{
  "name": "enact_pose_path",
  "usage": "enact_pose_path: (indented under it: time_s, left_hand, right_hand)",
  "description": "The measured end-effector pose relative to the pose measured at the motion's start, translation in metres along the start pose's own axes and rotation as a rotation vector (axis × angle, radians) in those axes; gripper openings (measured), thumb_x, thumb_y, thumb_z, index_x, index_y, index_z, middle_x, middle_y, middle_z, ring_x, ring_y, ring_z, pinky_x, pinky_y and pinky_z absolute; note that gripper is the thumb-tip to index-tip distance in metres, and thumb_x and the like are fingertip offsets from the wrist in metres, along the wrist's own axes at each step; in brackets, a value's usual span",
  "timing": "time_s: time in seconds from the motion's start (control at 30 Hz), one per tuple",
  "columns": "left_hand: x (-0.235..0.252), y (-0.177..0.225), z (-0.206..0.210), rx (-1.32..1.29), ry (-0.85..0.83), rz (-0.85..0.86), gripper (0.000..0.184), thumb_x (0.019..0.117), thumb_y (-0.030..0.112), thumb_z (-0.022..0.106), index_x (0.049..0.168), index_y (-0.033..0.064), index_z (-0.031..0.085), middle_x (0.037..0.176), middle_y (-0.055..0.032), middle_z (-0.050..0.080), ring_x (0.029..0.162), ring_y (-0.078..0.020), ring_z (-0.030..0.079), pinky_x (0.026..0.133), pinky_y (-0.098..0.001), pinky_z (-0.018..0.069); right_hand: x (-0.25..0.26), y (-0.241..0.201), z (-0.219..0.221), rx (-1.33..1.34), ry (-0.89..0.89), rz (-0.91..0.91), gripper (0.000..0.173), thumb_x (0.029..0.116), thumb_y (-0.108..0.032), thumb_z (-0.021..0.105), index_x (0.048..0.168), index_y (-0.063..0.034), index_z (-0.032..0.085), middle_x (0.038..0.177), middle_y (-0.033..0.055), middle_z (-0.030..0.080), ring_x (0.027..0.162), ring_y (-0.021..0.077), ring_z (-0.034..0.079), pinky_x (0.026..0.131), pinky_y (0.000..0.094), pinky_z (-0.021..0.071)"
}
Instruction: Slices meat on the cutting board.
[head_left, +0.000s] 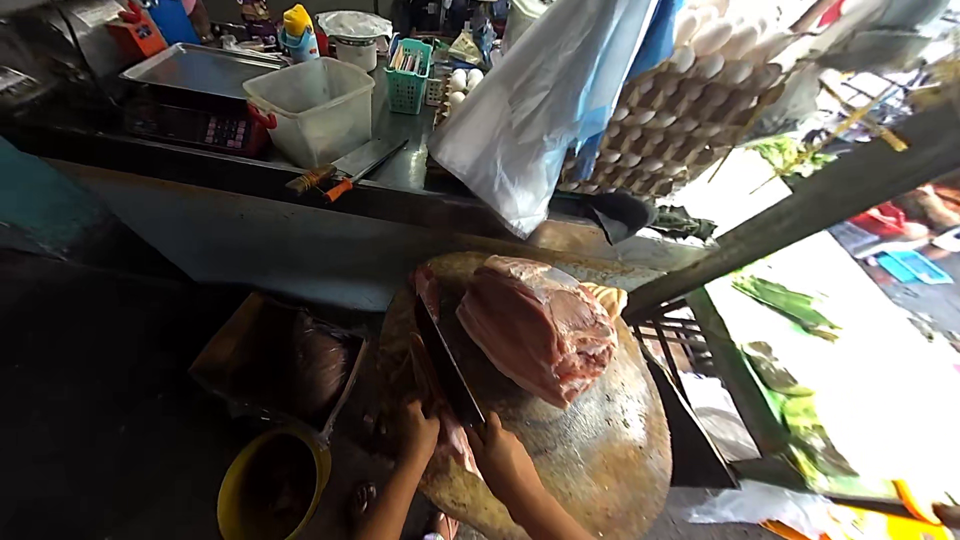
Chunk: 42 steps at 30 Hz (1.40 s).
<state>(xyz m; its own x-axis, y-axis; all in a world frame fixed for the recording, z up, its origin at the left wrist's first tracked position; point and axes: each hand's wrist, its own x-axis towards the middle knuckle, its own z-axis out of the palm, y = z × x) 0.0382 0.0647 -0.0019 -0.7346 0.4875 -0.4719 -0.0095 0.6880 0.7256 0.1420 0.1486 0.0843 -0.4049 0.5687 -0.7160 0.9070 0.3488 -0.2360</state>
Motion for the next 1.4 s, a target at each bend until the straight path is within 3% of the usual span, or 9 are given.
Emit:
enact_pose_path:
  time_s: [0.23,0.53,0.73,0.93,1.0,1.13,1.23,1.3,1.4]
  left_hand:
    - [-0.002,-0.006,0.002,-0.115,0.037,0.087,0.038,0.0994,0.029,0.068,0.120,-0.0026,0.071,0.123,-0.0229,0.067,0.119,-0.0320,0.063,0.107,-0.0454,0.0472]
    - [-0.012,-0.003,0.013,-0.084,0.110,0.129,0.036,0.0979,0.020,0.069,0.122,-0.0070,0.069,0.132,-0.0246,0.063,0.128,-0.0342,0.058,0.112,-0.0450,0.0429]
    - [-0.022,0.002,0.022,-0.100,0.108,0.163,0.046,0.0998,0.020,0.068,0.134,-0.0087,0.060,0.141,-0.0279,0.057,0.134,-0.0360,0.054,0.116,-0.0437,0.0394]
    - [-0.022,-0.001,0.014,-0.229,0.014,0.130,0.053,0.1050,0.021,0.060,0.149,-0.0040,0.047,0.153,-0.0258,0.048,0.146,-0.0338,0.043,0.122,-0.0442,0.0314]
    - [-0.025,-0.004,0.010,-0.278,0.016,0.129,0.051,0.1079,0.022,0.054,0.151,-0.0044,0.044,0.155,-0.0250,0.046,0.147,-0.0331,0.041,0.123,-0.0445,0.0299]
    - [-0.030,-0.015,-0.002,-0.403,0.018,0.077,0.051,0.1103,0.021,0.048,0.153,-0.0054,0.041,0.157,-0.0259,0.042,0.146,-0.0358,0.042,0.118,-0.0492,0.0355]
    - [-0.032,-0.026,-0.012,-0.481,0.029,0.027,0.051,0.1108,0.020,0.046,0.153,-0.0065,0.038,0.156,-0.0295,0.040,0.142,-0.0391,0.044,0.112,-0.0532,0.0398]
    - [-0.031,-0.033,-0.019,-0.493,0.042,0.005,0.051,0.1106,0.021,0.047,0.153,-0.0065,0.038,0.155,-0.0311,0.041,0.139,-0.0407,0.046,0.110,-0.0550,0.0415]
    - [-0.027,-0.045,-0.022,-0.477,0.089,-0.020,0.050,0.1090,0.020,0.051,0.150,-0.0055,0.041,0.148,-0.0309,0.047,0.133,-0.0410,0.052,0.105,-0.0558,0.0464]
  right_hand:
    - [0.027,-0.029,-0.015,-0.032,0.043,-0.085,0.050,0.1093,-0.044,0.043,0.137,-0.0032,0.050,0.117,0.0233,0.068,0.114,0.0391,0.068,0.095,0.0569,0.0531]
    - [-0.062,0.091,0.044,0.131,0.023,-0.016,0.047,0.1074,-0.038,0.052,0.136,-0.0014,0.052,0.100,0.0242,0.071,0.099,0.0424,0.071,0.088,0.0594,0.0539]
    - [-0.056,0.137,0.093,0.420,0.178,-0.164,0.042,0.1043,-0.034,0.060,0.125,0.0029,0.059,0.084,0.0206,0.067,0.075,0.0353,0.068,0.075,0.0547,0.0549]
    - [-0.120,0.099,-0.014,0.636,0.762,-0.829,0.035,0.1020,-0.033,0.056,0.114,-0.0001,0.063,0.071,0.0004,0.063,0.055,0.0089,0.061,0.052,0.0312,0.0563]
    - [-0.162,0.082,-0.073,0.704,1.007,-1.149,0.027,0.1074,-0.042,0.052,0.113,-0.0173,0.062,0.081,-0.0078,0.067,0.066,0.0022,0.064,0.058,0.0232,0.0582]
    - [-0.216,0.051,-0.154,0.922,1.451,-1.482,0.025,0.1100,-0.034,0.035,0.106,-0.0150,0.051,0.076,-0.0029,0.059,0.060,0.0138,0.061,0.056,0.0326,0.0568]
    - [-0.179,0.048,-0.095,0.931,1.340,-1.312,0.031,0.1104,-0.040,0.040,0.104,-0.0147,0.055,0.070,-0.0070,0.062,0.056,0.0078,0.060,0.050,0.0283,0.0552]
    - [-0.114,0.069,0.017,0.729,1.028,-0.831,0.034,0.1069,-0.033,0.049,0.110,0.0000,0.059,0.066,0.0006,0.061,0.054,0.0120,0.060,0.051,0.0326,0.0547]
    - [-0.055,0.089,0.115,0.356,0.226,-0.099,0.046,0.1072,-0.033,0.052,0.140,-0.0007,0.050,0.105,0.0259,0.071,0.099,0.0436,0.071,0.089,0.0615,0.0544]
